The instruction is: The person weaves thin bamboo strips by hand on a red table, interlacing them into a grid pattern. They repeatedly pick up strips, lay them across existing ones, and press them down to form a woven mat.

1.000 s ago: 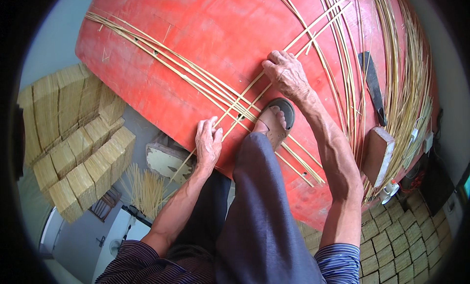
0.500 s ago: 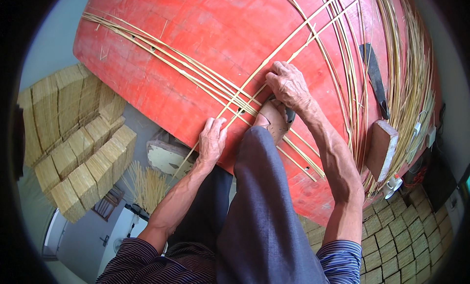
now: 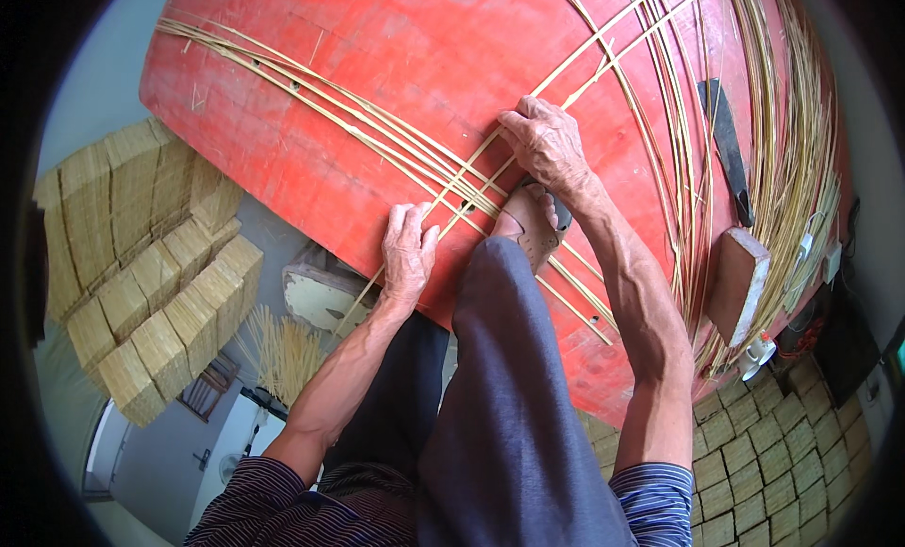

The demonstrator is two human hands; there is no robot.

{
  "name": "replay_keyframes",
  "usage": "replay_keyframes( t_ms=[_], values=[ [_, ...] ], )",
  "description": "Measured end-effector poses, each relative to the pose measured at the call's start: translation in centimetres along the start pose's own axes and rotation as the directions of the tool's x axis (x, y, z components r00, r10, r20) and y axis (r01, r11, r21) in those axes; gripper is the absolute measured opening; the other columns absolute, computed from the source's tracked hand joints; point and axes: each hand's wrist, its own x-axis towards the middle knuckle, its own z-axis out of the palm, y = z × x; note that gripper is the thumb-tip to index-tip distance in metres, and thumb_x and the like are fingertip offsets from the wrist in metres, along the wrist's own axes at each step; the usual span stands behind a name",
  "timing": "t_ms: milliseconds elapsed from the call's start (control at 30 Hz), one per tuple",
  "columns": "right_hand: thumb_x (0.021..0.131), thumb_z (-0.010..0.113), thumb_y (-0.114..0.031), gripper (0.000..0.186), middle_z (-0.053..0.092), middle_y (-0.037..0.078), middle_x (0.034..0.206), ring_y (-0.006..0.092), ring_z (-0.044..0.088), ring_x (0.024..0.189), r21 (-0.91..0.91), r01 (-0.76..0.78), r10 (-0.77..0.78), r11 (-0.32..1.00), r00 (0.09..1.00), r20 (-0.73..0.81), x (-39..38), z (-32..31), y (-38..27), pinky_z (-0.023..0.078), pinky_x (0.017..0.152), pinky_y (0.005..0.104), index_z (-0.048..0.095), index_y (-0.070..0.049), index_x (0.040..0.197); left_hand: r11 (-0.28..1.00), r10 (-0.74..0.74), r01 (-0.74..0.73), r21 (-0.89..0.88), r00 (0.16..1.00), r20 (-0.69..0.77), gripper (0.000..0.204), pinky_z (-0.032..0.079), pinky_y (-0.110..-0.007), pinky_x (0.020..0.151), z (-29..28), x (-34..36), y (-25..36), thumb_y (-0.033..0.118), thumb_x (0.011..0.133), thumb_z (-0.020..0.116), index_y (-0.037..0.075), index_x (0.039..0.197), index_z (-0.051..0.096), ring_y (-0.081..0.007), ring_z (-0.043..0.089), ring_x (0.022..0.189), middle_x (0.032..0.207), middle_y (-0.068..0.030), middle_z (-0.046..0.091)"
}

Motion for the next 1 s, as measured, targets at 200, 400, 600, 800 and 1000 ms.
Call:
replay_keyframes(
  t_ms=[200,400,600,800,1000],
  values=[
    [0.08,0.07,-0.013,0.011,0.055,0.011,0.078,0.0323,0.059,0.077,0.046,0.042,-0.04,0.998,0.998,-0.047,-0.2,0.1,0.4,0.049,0.064,0.0434,0.063,-0.006,0.085,1.0,0.004,-0.004,0.002,1.0,0.006,0.041,0.05,-0.039,0.076,-0.1,0.1,0.3,-0.003,0.081,0.07,0.003,0.12,0.059,-0.0322,0.059,0.09,0.103,-0.0161,0.053],
    [0.082,0.069,-0.014,0.011,0.055,0.012,0.075,0.0332,0.06,0.074,-0.027,-0.003,0.003,1.0,1.0,0.019,1.0,0.0,-1.4,0.049,0.063,0.0441,0.062,-0.006,0.083,0.969,-0.219,0.228,-0.092,0.971,0.099,0.04,0.053,-0.036,0.069,-1.9,1.7,-0.1,0.003,0.085,0.071,-0.001,0.123,0.058,-0.0245,0.063,0.083,0.097,-0.0142,0.06],
    [0.08,0.064,-0.007,0.012,0.063,0.021,0.082,0.0425,0.064,0.078,0.242,-0.198,0.18,0.95,0.979,0.096,3.2,2.3,-7.0,0.052,0.067,0.0503,0.057,-0.002,0.088,0.15,-0.678,0.512,-0.846,0.676,0.289,0.055,0.046,-0.05,0.103,-5.4,8.2,-1.0,0.012,0.094,0.064,-0.009,0.139,0.04,-0.0389,0.06,0.117,0.131,-0.029,0.055],
    [0.078,0.062,-0.011,0.017,0.066,0.029,0.085,0.046,0.065,0.086,0.168,-0.43,0.344,0.887,0.858,0.381,5.7,4.2,-9.2,0.053,0.075,0.0523,0.061,0.004,0.085,-0.061,-0.655,0.539,-0.84,0.614,0.441,0.058,0.047,-0.045,0.093,-5.8,9.1,-2.3,0.013,0.092,0.067,-0.004,0.14,0.039,-0.0356,0.059,0.12,0.131,-0.0232,0.057],
    [0.075,0.059,-0.011,0.017,0.067,0.026,0.089,0.0443,0.066,0.09,0.107,-0.457,0.334,0.883,0.773,0.54,7.1,5.1,-8.0,0.054,0.075,0.049,0.066,-0.001,0.087,0.036,-0.57,0.585,-0.81,0.678,0.464,0.031,0.046,-0.037,0.084,-5.2,8.4,-4.0,0.019,0.09,0.07,0.012,0.119,0.059,-0.0179,0.062,0.099,0.107,-0.0034,0.065]
  ],
)
